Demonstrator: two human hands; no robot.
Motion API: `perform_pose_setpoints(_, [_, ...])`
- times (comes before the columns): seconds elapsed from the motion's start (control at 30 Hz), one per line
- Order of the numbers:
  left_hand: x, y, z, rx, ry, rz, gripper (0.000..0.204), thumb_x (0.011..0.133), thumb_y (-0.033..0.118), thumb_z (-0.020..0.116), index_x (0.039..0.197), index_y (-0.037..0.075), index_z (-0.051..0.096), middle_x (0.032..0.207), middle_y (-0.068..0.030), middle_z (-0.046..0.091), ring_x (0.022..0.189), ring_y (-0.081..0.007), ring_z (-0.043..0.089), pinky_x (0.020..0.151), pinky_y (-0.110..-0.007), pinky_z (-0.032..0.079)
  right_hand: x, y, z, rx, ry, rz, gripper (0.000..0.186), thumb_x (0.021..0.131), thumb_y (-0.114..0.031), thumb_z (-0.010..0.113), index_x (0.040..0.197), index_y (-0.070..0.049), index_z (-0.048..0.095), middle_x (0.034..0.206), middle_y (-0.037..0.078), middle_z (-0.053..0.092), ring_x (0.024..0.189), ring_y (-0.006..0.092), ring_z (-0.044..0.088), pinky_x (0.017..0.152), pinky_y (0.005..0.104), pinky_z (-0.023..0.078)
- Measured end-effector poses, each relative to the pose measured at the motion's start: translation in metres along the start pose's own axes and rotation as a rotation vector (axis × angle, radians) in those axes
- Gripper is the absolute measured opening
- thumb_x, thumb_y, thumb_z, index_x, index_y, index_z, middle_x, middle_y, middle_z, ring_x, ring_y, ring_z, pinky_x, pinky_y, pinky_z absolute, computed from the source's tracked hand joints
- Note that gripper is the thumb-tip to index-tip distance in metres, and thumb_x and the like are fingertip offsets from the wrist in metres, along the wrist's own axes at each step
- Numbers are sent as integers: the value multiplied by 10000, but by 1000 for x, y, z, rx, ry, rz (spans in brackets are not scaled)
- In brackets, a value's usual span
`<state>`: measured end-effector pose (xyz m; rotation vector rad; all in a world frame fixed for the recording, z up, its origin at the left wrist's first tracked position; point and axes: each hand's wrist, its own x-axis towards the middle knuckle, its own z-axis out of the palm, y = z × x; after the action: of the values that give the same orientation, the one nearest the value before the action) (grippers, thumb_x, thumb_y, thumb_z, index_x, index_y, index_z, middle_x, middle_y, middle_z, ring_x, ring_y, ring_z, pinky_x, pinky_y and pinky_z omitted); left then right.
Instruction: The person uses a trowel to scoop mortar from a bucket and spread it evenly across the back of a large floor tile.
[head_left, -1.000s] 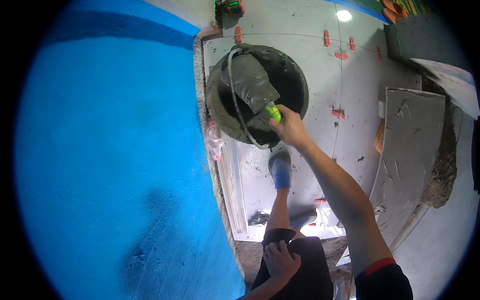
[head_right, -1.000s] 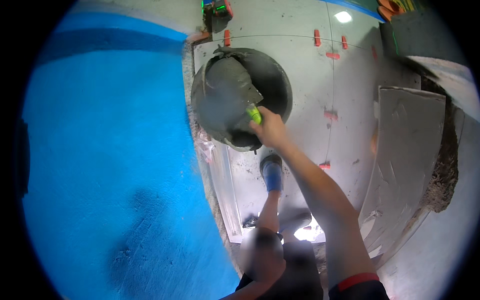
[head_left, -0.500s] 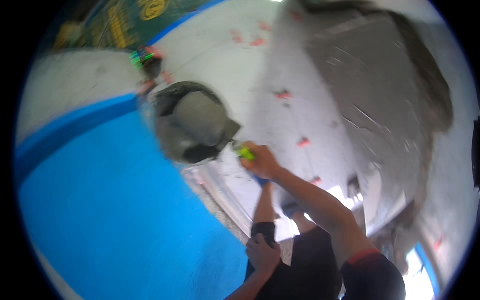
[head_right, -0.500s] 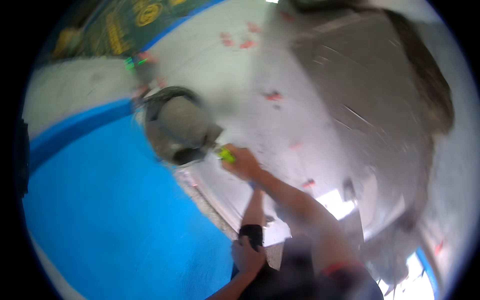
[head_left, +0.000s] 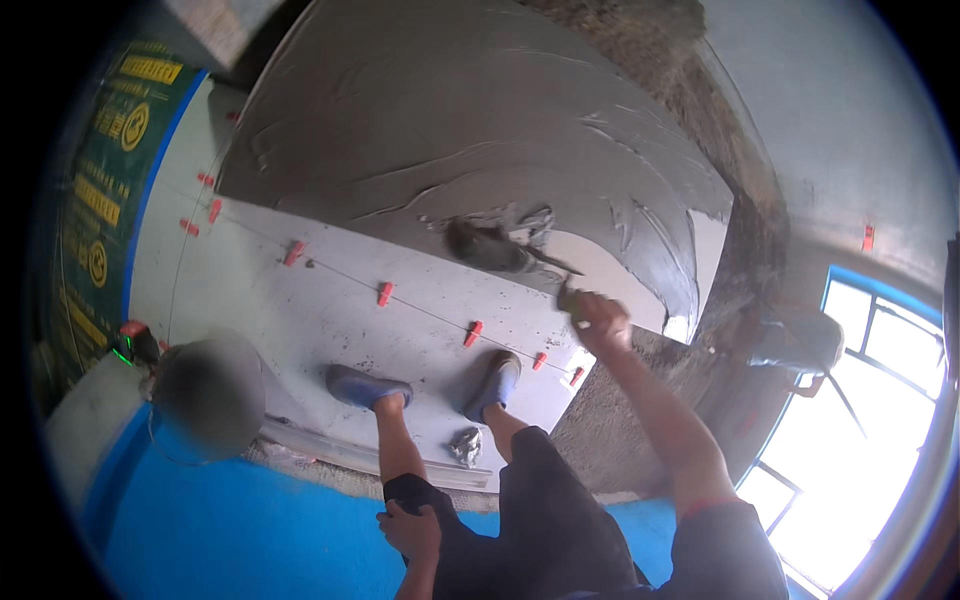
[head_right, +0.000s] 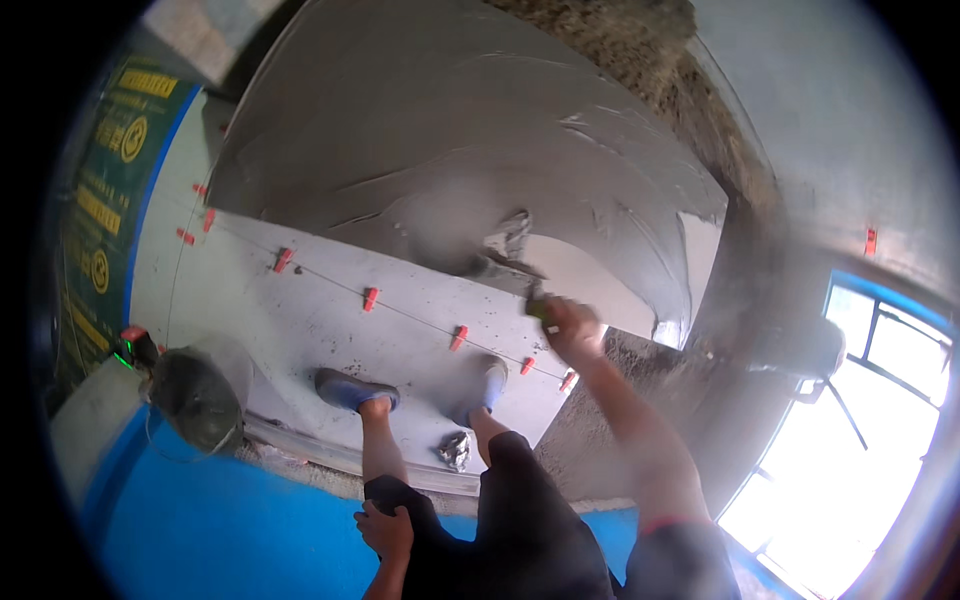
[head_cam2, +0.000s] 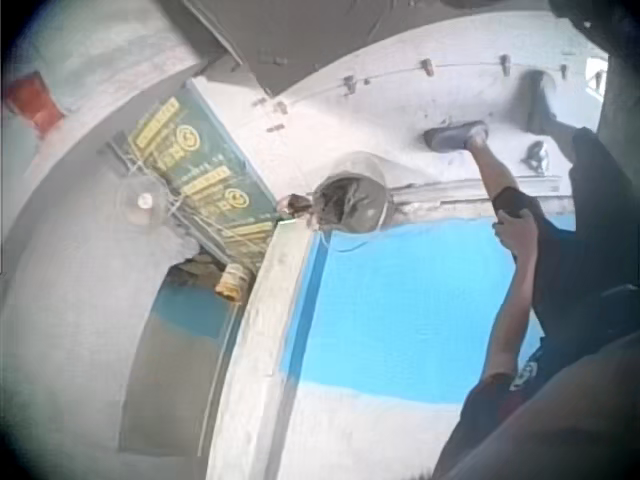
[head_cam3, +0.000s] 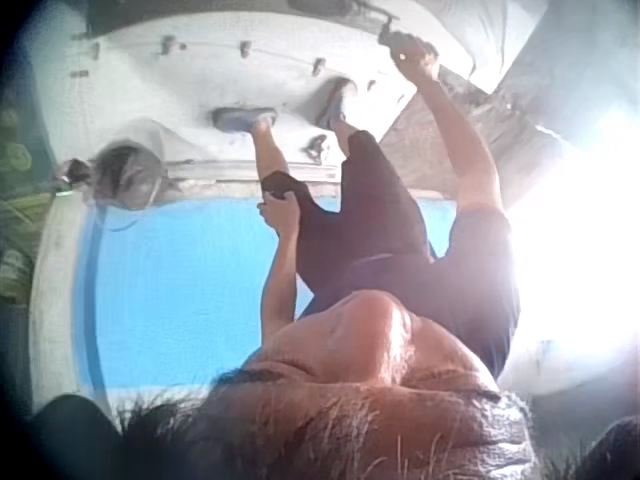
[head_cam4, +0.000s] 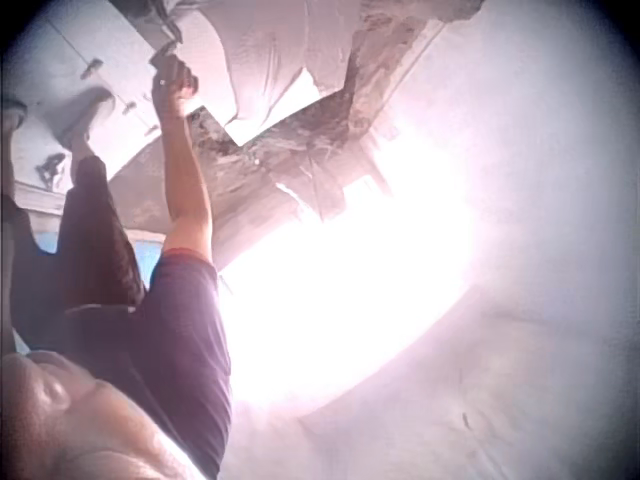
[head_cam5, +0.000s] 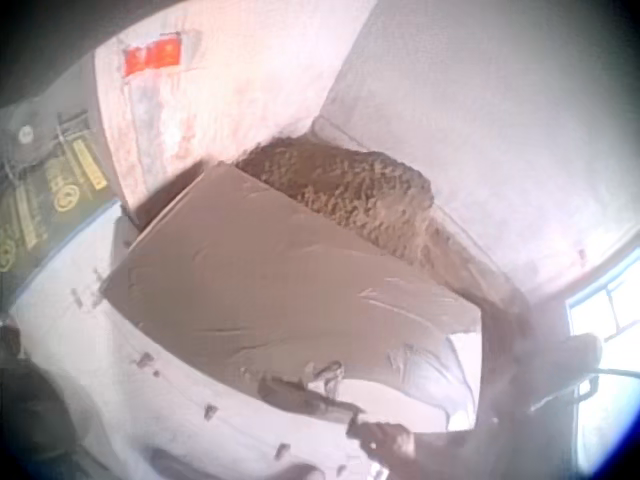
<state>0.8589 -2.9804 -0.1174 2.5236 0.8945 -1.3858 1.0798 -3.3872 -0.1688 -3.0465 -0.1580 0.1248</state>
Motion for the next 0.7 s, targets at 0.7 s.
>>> perform_pose_setpoints(0.7, [-58,103,57,493,116,107,519,738,249,642,1162,-7,487,1099,-225,464,1010,-396,511,852,-485,450,15,-24,142,1257,-97,1135,438,973,-484,510,967,-46,501,672,84,581,574,212,589,526,377,478])
